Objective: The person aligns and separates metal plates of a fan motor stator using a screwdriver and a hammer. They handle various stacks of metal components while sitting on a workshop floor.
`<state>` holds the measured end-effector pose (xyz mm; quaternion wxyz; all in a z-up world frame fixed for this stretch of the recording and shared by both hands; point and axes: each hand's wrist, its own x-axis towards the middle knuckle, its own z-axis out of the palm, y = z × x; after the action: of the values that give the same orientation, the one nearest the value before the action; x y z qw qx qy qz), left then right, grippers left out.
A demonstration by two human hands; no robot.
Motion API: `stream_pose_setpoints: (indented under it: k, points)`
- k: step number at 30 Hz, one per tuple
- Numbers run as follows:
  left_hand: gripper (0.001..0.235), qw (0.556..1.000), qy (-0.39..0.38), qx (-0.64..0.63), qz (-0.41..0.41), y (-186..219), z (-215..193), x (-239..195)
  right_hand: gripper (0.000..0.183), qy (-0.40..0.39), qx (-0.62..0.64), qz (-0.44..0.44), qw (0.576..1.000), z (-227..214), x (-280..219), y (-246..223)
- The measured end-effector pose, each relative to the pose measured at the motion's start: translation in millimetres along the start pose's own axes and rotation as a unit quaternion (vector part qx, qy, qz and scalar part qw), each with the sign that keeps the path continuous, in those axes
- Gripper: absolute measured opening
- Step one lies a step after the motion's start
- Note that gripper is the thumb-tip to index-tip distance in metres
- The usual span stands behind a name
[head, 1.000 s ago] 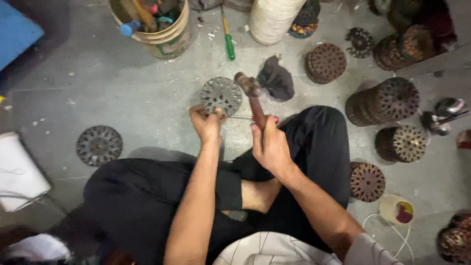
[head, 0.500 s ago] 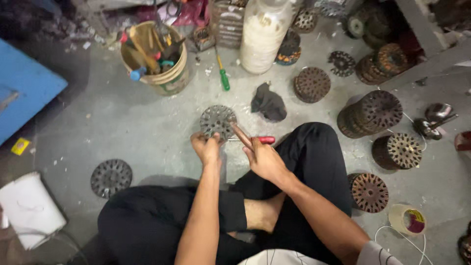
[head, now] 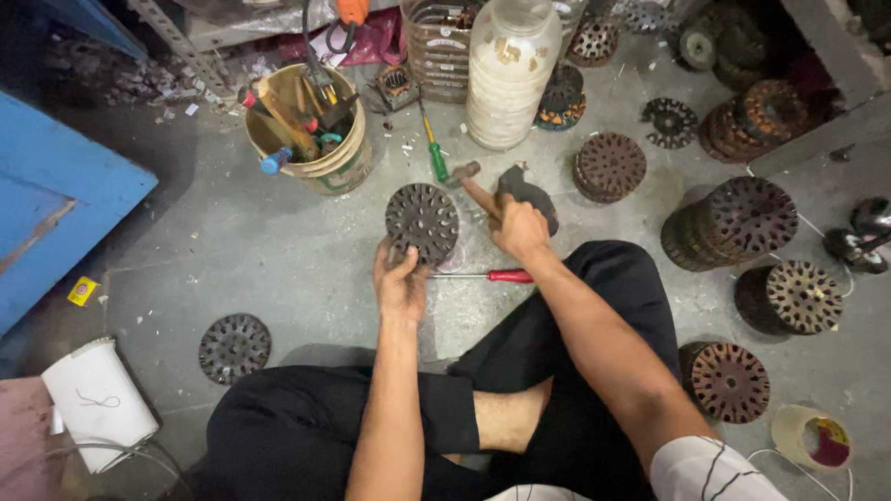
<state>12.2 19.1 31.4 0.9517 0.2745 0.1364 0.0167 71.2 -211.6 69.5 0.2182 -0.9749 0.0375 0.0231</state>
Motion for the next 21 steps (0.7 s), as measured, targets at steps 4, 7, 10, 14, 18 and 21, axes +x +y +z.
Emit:
stream_pose_setpoints:
  k: [4, 7, 10, 14, 18, 21]
  points:
    - [0.063, 0.991, -0.054, -0.089, -0.086, 0.3, 11.0, -2.3, 0.03, 0.099, 0.03, -0.077, 0.992, 4.3, -13.9, -17.0]
    - [0.06, 0.984, -0.108, -0.068, -0.123, 1.5, 19.5, -8.8, 0.044, 0.033, 0.299, -0.039, 0.953, -7.7, -29.5, -35.4]
    - [0.063, 0.957, -0.187, -0.155, -0.158, 0.4, 27.2, -13.9, 0.067, -0.092, 0.51, -0.202, 0.831, -25.9, -49.0, -44.7]
    - [0.063, 0.976, -0.132, -0.069, -0.156, -4.1, 33.3, -12.1, 0.114, -0.117, 0.426, -0.318, 0.839, -44.5, -64.0, -57.0]
    - [0.063, 0.981, -0.111, -0.004, -0.159, -3.2, 28.5, -8.6, 0.126, -0.072, 0.344, -0.358, 0.865, -49.6, -65.2, -68.6]
    - [0.067, 0.982, -0.071, 0.046, -0.166, -3.3, 30.3, -11.2, 0.121, -0.067, 0.338, -0.362, 0.866, -52.9, -64.6, -70.1]
